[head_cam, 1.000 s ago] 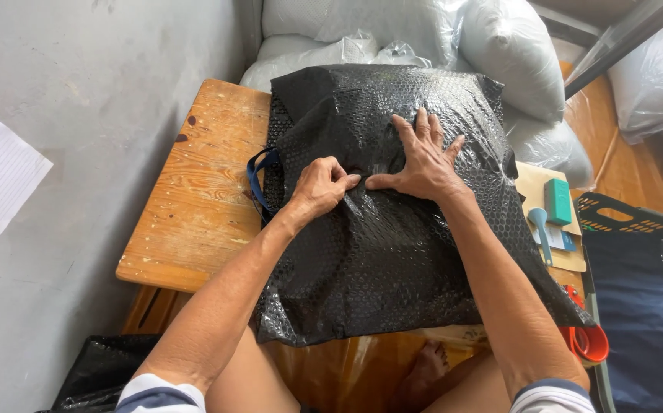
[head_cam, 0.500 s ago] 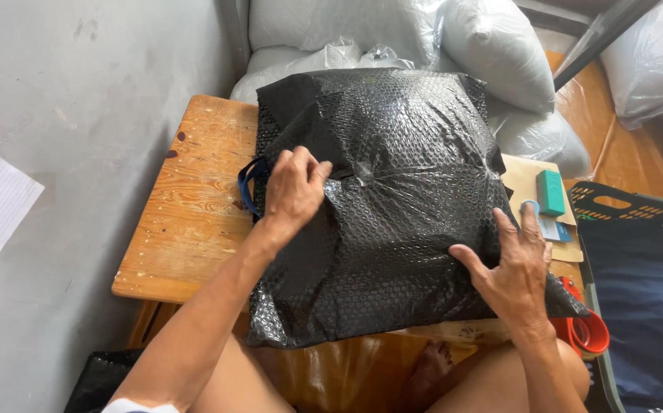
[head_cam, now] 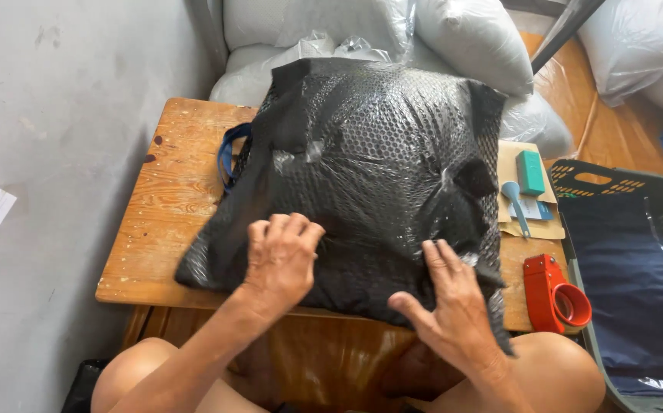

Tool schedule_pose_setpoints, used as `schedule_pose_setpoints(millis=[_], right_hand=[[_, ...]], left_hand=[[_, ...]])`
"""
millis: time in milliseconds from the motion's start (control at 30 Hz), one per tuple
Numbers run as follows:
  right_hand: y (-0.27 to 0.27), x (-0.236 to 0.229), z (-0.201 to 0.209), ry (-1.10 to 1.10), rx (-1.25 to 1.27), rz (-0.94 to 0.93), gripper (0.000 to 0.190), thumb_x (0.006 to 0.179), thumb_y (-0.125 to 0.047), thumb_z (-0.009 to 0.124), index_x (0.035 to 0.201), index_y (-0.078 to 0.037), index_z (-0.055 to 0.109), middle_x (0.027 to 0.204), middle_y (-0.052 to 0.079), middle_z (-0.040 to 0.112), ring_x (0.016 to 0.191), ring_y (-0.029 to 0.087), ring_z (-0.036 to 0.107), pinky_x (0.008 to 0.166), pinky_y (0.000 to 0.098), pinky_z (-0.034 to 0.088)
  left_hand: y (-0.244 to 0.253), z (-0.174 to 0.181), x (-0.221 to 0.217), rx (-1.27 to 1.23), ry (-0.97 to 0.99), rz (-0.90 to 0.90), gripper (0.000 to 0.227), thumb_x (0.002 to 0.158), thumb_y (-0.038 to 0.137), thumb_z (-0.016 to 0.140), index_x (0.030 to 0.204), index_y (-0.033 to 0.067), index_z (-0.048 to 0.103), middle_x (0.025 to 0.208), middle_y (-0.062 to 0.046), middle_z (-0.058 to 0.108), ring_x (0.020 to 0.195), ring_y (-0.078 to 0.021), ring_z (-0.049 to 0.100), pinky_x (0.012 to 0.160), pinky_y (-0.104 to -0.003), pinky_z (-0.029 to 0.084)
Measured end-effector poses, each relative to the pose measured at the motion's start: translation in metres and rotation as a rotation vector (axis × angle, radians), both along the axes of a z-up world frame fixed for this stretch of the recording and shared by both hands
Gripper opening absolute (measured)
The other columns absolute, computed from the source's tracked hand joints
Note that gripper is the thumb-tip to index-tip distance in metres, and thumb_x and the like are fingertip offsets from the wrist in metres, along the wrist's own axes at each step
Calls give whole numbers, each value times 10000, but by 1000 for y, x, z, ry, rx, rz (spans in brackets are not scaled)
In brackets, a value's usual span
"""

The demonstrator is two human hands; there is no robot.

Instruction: Wrapping a large cushion in black bubble wrap and securing it with tape using a handheld dispenser.

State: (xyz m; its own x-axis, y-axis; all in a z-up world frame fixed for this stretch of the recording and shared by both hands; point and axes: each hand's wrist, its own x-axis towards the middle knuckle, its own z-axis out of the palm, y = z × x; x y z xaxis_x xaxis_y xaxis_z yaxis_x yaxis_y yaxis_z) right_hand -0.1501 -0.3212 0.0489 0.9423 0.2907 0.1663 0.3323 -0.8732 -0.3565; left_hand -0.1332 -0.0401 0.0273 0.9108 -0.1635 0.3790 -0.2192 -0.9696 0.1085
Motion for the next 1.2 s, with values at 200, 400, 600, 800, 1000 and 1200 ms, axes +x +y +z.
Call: schedule_pose_setpoints(millis=[200, 400, 600, 800, 1000, 1200], right_hand=[[70, -48, 8, 251, 354, 530, 1088, 787, -687, 684, 1582, -52, 297, 1661, 329, 166, 1527, 487, 242, 1163, 598, 282], [40, -22, 45, -177, 576, 330, 563, 801, -187, 851, 1275, 14, 623, 1346, 219, 660, 1292, 321, 643, 1142, 419, 501], [-124, 94, -28, -314, 77, -345, 766, 994, -638, 685, 1443, -19, 637, 1414, 407, 477, 1254, 628, 502, 1028, 684, 405], [-113, 106, -28, 140, 232, -385, 763, 1000, -534, 594, 1653, -241, 331, 1377, 367, 514, 1267, 575, 511, 1072, 675, 397], [-85, 94, -53, 24, 224, -387, 919, 927, -602, 649, 1664, -192, 283, 1305, 366, 516, 1225, 557, 528, 1013, 647, 424], [-52, 68, -37, -633, 80, 16, 1139, 622, -631, 889, 1483, 16, 519, 1575, 349, 362, 1452, 504, 362, 1194, 600, 229]], left_hand=[[78, 5, 18, -125, 193, 395, 455, 862, 388, 756, 1228, 132, 673, 1216, -155, 660, 1132, -428, 592, 859, -612, 507], [85, 26, 12, -661, 634, 466, 1040, 847, 803, 305, 1574, 60, 310, 1538, -261, 427, 1415, -457, 404, 1152, -573, 310], [91, -17, 15, -1086, 606, 483, 1232, 824, 912, 495, 1653, 67, 152, 1605, -351, 285, 1489, -497, 291, 1199, -633, 241], [81, 8, 38, -1079, 449, 411, 1168, 865, 828, 548, 1645, 49, 164, 1618, -363, 242, 1505, -508, 246, 1242, -596, 207], [120, -4, 104, -857, 451, 314, 993, 903, 840, 468, 1656, 262, 180, 1607, -276, 353, 1479, -458, 322, 1241, -574, 245], [92, 52, 74, -351, 203, 163, 635, 1094, 505, 435, 1603, 125, 409, 1609, -347, 301, 1454, -592, 244, 1185, -672, 238]])
